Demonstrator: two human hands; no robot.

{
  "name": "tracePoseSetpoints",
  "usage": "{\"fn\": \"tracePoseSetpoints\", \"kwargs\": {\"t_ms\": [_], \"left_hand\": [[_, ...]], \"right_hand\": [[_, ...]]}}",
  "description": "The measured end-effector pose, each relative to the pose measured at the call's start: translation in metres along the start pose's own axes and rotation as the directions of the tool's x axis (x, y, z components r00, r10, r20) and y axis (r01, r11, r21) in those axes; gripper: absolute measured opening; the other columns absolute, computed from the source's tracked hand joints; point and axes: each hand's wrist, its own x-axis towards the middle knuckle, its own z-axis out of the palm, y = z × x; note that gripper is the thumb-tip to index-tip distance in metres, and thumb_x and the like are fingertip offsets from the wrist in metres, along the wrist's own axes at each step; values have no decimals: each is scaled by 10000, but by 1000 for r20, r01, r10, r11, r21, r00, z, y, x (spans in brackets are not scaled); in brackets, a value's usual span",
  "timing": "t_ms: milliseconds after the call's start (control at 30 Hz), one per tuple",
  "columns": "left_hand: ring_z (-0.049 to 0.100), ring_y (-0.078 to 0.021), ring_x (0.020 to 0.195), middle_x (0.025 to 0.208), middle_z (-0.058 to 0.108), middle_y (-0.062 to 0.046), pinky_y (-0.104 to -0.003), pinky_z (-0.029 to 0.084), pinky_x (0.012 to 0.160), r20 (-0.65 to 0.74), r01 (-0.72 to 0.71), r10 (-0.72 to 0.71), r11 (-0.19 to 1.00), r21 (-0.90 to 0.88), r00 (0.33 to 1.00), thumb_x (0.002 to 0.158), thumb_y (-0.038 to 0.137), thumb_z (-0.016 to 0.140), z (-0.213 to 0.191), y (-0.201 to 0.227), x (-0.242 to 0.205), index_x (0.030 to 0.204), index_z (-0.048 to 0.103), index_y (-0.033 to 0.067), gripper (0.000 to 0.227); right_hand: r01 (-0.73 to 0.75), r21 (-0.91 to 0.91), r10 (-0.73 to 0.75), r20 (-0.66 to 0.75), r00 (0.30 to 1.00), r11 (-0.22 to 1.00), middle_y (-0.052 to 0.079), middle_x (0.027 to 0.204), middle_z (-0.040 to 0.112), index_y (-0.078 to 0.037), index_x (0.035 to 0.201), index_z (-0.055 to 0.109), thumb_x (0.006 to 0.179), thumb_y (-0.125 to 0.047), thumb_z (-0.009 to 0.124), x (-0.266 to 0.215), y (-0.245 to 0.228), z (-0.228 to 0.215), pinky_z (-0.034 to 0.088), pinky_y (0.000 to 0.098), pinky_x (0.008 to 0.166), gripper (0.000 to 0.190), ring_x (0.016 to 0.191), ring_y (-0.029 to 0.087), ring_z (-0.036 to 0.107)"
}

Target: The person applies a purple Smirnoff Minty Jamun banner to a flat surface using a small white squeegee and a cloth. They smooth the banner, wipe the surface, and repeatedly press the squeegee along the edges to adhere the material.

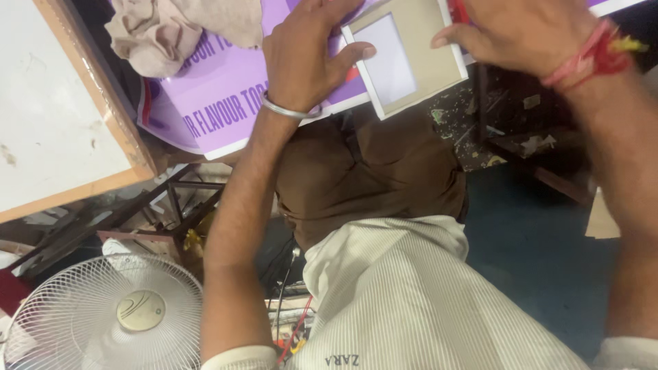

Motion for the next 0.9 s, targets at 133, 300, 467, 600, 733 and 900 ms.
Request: {"fn": "tracePoseSetpoints", "kwargs": {"t_ms": [133,300,467,600,733,900], "left_hand": [[610,-193,835,985,597,-32,-344,489,667,-38,-65,72,985,163,997,884,333,868,2,14,-6,1324,707,160,500],[567,-224,859,1185,634,-47,-371,439,665,-160,-191,277,891,412,947,918,364,834,9,18,-20,1301,696,112,479],[526,-376,1236,1482,526,-114,-533,423,983,-107,-167,224,906,389,969,1015,523,706,15,17,-17,1400,618,137,553],[266,-484,1494,1611,348,-183,-755,110,1197,61,-149,136,919,364,989,1032,764,475,24,24,-13,1539,519,104,833],[203,-479,1521,1649,269,-194,-801,6,1160,65,-90,68,895,438,996,1017,814,360,21,23,-26,1575,485,78,932],[185,-441,1554,1669,256,-186,-770,-12,1193,3,80,-94,867,491,996,1016,779,319,20,14,-53,1583,479,132,875]], "right_hand": [[138,83,-150,159,976,987,149,1137,692,-20,1348,614,944,-106,594,34,-14,-7,579,361,711,413,873,280,725],[300,-471,-432,-203,879,830,55,1467,604,-48,1442,572,871,-154,604,15,-23,-7,516,286,1046,582,1316,165,609],[252,-573,-429,-196,882,780,17,1461,611,-94,1415,587,871,-235,610,4,-27,-5,418,274,1159,562,1385,138,551],[232,-526,-418,-267,868,818,35,1437,632,-89,1428,607,887,-200,633,7,-31,-2,419,318,1124,553,1350,142,564],[206,-496,-389,-300,871,844,-22,1424,639,-158,1364,650,856,-217,674,1,-31,-9,415,349,1094,512,1342,119,570],[183,-337,-300,-337,892,923,-9,1319,683,-157,1306,690,831,-217,736,-2,-26,-8,502,363,954,480,1207,152,648]]}}
